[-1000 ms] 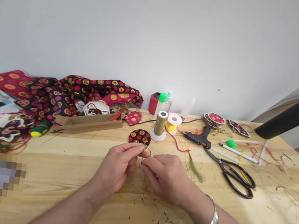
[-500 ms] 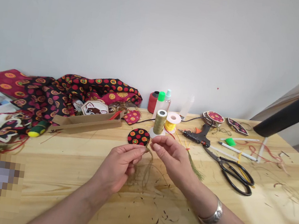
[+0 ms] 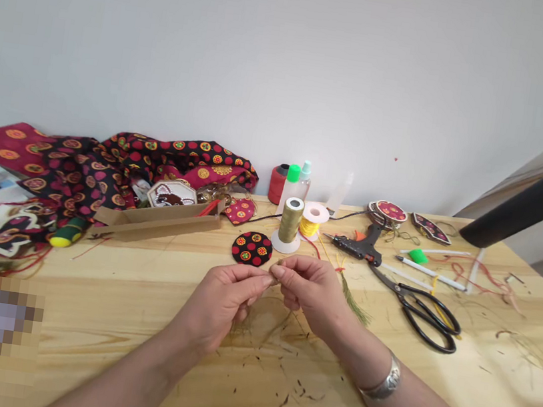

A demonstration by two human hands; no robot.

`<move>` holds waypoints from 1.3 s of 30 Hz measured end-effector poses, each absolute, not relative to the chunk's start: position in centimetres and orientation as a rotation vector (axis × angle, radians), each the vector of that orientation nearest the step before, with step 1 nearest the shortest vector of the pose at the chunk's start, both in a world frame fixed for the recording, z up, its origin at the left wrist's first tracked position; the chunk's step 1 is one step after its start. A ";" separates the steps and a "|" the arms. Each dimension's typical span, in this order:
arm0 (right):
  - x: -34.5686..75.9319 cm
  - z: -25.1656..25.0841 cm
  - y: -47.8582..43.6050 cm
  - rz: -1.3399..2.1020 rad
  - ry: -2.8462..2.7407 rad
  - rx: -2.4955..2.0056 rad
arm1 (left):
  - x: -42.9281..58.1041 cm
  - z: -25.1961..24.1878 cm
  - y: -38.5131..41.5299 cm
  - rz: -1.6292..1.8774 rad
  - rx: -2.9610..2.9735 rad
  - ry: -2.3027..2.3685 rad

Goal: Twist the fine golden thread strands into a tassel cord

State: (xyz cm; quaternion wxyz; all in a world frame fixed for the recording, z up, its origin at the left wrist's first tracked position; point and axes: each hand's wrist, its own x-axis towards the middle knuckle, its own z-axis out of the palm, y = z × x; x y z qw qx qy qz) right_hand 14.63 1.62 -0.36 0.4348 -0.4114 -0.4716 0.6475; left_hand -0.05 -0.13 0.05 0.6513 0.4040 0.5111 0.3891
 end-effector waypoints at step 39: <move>15.1 0.6 1.8 1.559 -1.308 -1.049 | 0.1 0.5 -0.3 0.928 0.894 1.171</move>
